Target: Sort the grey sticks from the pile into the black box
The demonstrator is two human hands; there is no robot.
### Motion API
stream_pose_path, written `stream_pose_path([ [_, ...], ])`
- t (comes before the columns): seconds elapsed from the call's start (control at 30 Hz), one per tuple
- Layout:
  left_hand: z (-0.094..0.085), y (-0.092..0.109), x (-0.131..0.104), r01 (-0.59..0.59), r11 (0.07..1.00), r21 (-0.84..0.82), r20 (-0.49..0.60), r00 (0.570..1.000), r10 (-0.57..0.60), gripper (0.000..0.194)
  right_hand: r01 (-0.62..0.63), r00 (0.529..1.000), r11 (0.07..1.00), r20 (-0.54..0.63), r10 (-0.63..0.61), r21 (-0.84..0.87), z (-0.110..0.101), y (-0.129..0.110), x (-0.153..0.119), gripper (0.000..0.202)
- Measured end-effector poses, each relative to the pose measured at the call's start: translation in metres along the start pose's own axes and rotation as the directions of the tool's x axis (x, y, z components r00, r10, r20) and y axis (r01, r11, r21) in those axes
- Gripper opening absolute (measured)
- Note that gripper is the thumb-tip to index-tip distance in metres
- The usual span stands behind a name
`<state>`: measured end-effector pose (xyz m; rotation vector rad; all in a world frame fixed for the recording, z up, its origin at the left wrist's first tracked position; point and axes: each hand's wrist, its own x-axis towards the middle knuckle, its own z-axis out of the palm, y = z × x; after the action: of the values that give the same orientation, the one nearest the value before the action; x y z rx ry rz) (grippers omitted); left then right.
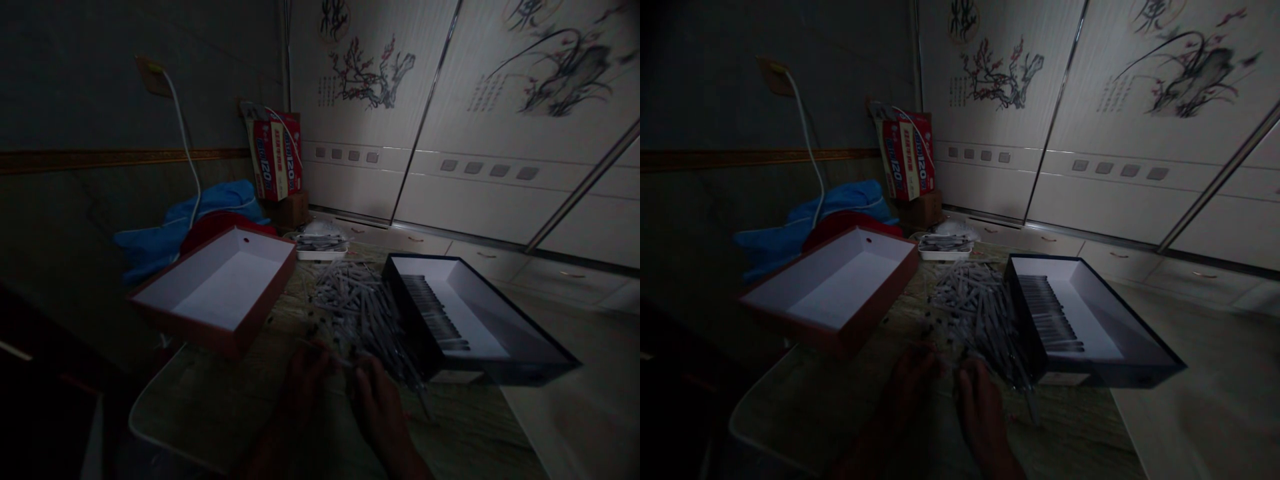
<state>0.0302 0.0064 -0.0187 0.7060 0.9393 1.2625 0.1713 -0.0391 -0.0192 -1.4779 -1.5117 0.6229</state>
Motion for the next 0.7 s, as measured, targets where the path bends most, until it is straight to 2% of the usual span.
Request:
stream_pose_path([
  [0.07,0.0006,0.0003,0.0001,-0.014,1.0,0.006,-0.016,1.0,0.014,0.022,0.026,1.0,1.0,-0.004,-0.026,-0.006,0.0005,0.0008,-0.0004,0.026],
  [0.23,0.0039,0.0018,0.0002,-0.033,0.999,0.012,0.036,0.999,0.032,0.02,0.036,0.997,0.999,-0.068,-0.039,-0.036,0.0015,0.0067,-0.0007,0.036],
  [0.4,0.0039,0.0031,-0.0012,-0.01,1.0,0.006,-0.032,0.999,0.01,0.023,0.012,1.0,1.0,-0.011,-0.013,-0.021,-0.0004,0.0024,-0.0014,0.027],
  [0.57,0.0039,0.0037,-0.0026,0.001,1.0,0.026,0.019,1.0,-0.001,0.023,0.021,1.0,1.0,-0.009,-0.021,-0.02,0.003,0.0043,-0.0007,0.038],
  [0.7,0.0053,0.0057,-0.0029,-0.002,1.0,0.021,-0.025,1.0,0.002,0.028,0.0,0.999,0.999,-0.034,-0.001,-0.045,0.0026,0.0053,-0.0011,0.034],
])
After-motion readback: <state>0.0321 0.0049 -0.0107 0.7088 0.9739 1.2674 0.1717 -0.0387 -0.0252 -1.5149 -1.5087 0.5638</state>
